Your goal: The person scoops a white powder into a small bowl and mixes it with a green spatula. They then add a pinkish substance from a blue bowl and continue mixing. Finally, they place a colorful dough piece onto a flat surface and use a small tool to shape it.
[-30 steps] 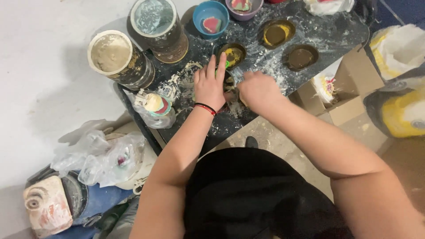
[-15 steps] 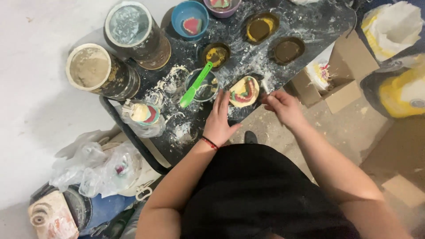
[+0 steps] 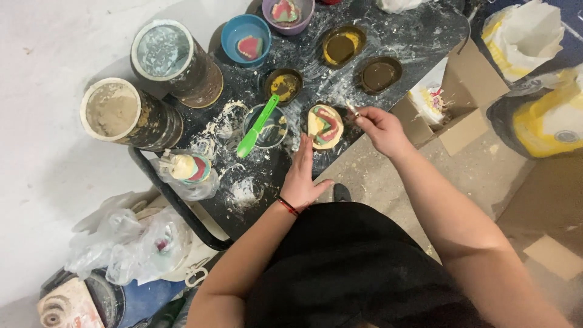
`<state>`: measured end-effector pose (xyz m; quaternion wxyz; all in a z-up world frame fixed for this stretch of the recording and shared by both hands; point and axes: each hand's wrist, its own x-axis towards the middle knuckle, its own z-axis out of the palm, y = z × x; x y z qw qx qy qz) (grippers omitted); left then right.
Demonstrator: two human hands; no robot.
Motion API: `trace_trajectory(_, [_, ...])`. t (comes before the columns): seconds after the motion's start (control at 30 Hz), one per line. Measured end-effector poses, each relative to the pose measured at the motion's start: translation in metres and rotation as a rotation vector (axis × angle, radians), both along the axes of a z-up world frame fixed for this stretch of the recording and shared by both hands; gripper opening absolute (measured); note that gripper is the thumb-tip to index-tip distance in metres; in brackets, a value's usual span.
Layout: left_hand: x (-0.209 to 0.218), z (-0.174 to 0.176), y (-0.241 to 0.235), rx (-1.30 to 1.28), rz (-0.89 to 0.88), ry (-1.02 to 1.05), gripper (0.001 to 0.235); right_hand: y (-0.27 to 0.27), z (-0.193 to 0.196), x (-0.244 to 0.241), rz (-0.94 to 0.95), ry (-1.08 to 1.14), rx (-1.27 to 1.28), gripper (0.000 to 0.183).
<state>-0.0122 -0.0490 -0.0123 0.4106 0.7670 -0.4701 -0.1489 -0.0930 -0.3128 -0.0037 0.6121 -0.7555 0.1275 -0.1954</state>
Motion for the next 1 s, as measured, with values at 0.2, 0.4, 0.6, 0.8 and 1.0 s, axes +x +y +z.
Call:
trace_trajectory(0.2, [-0.003, 0.000, 0.018, 0.000, 0.015, 0.021, 0.114, 0.000, -0.004, -0.035, -0.187, 0.105, -0.473, 0.024])
trace_trajectory(0.4, [0.030, 0.043, 0.034, 0.027, 0.260, -0.218, 0.080, 0.045, 0.056, -0.006, -0.044, 0.106, -0.582, 0.020])
trace_trajectory(0.6, [0.089, 0.078, 0.009, 0.471, 0.410, -0.361, 0.145, 0.090, 0.093, 0.076, 0.292, 0.297, -0.979, 0.019])
trace_trajectory(0.8, [0.095, 0.076, 0.004, 0.601, 0.422, -0.417, 0.133, 0.096, 0.104, 0.100, 0.450, 0.530, -1.295, 0.012])
trace_trajectory(1.0, [0.085, 0.078, 0.012, 0.481, 0.413, -0.469, 0.136, 0.069, 0.158, 0.064, 0.219, 0.501, -0.997, 0.024])
